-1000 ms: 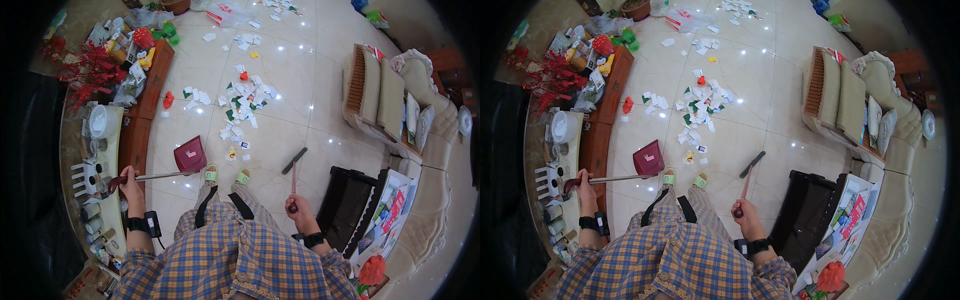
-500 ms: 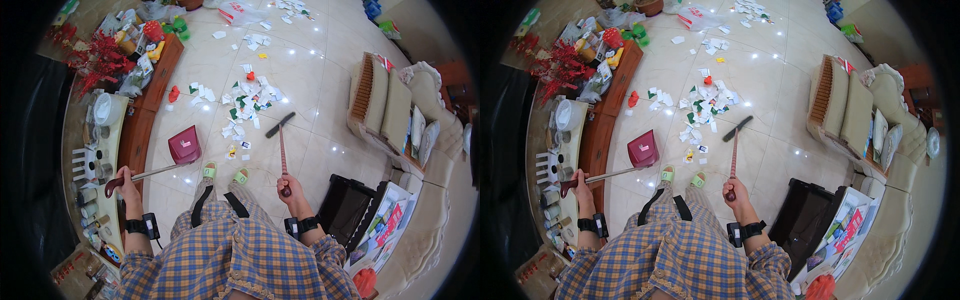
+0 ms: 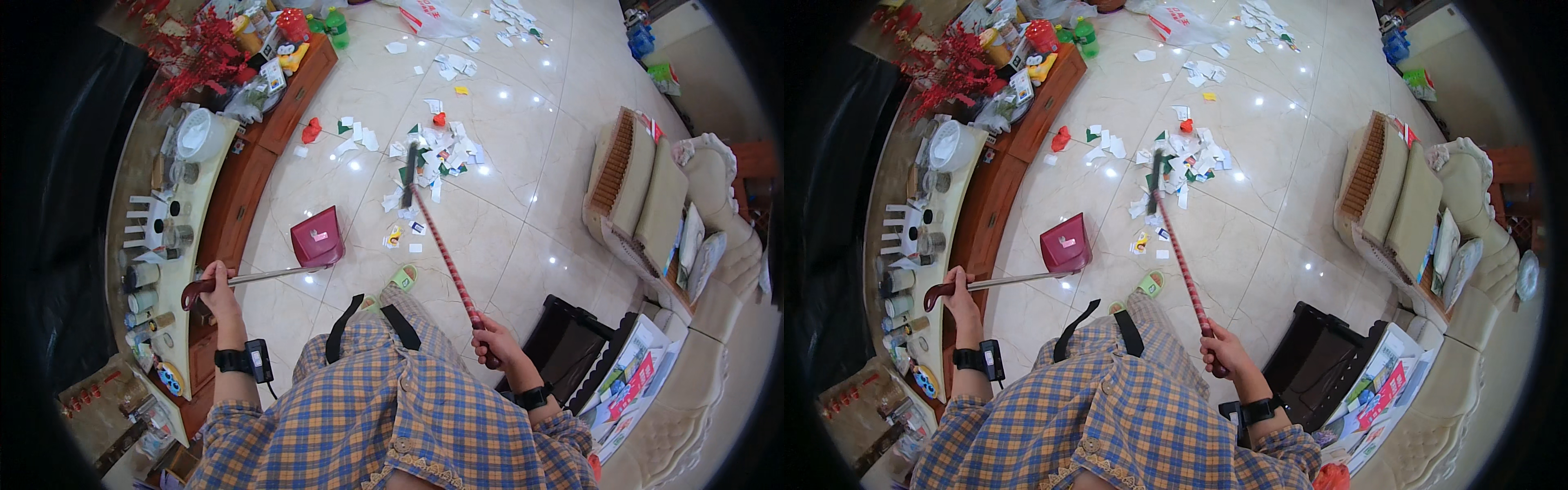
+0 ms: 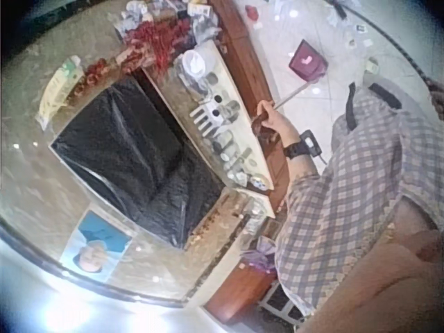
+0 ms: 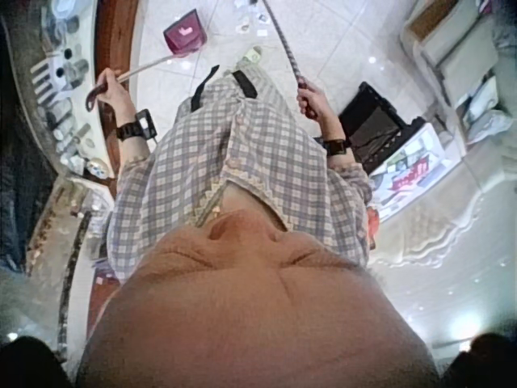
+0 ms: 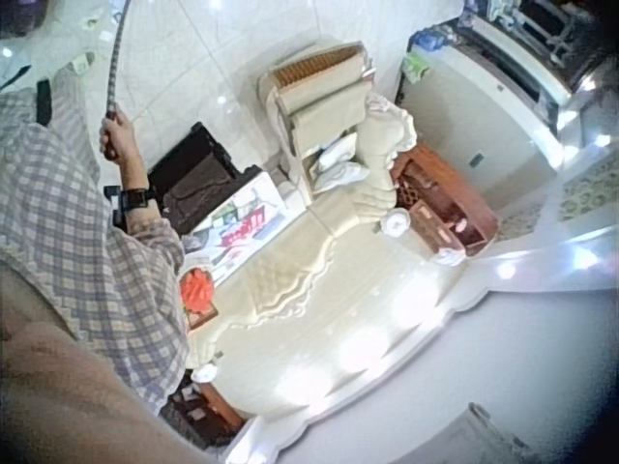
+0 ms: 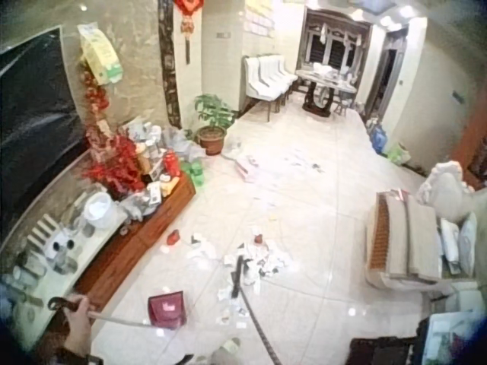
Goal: The person sweeps paper debris off a tiled floor using a long-handled broom and dustpan, collecting scraps from multiple areas of the living room into a pile and into the dustpan over time.
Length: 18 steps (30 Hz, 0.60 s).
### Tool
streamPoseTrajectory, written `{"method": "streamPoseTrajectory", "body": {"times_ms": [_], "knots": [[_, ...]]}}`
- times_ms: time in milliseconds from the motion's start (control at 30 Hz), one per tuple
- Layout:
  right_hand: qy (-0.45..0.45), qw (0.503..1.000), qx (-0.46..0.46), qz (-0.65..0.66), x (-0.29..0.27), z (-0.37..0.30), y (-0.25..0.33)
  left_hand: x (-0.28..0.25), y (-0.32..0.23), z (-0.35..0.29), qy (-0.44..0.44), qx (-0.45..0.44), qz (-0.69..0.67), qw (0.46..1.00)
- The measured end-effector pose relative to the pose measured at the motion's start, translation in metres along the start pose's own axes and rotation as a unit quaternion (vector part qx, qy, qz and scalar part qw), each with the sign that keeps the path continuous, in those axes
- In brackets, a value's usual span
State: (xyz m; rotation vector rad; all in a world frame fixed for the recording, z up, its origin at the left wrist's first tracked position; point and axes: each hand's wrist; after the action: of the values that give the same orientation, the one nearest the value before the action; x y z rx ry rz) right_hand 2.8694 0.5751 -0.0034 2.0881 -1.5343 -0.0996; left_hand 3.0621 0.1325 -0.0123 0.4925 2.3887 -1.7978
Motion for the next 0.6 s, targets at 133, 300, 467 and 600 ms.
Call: {"method": "streamPoseTrajectory", "body": {"times_ms": [133,300,467,600], "knots": [[0.021,0.998,0.045,-0.039,0.021,-0.011,-0.011,-0.032,0.023,0.002,-0.037,0.003,-0.016,0.999],[0.084,0.983,0.104,-0.129,0.036,-0.007,-0.031,-0.078,0.046,0.001,-0.068,-0.038,-0.071,0.994],[0.087,0.975,0.164,-0.119,0.021,0.013,-0.033,-0.109,0.059,-0.014,-0.077,-0.029,-0.067,0.994],[0.066,0.958,0.141,-0.241,-0.012,0.028,-0.005,-0.114,0.065,-0.03,-0.092,-0.003,-0.064,0.994]]}}
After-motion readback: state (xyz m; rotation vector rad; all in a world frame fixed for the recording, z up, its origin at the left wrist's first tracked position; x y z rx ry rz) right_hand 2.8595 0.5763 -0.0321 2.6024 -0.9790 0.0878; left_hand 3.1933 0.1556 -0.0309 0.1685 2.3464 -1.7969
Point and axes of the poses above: each hand's wrist, its own z-axis towards the middle knuckle, its own x-axis out of the palm, y = z × x, and after that the axes turned 13 degrees about -x, right-handed
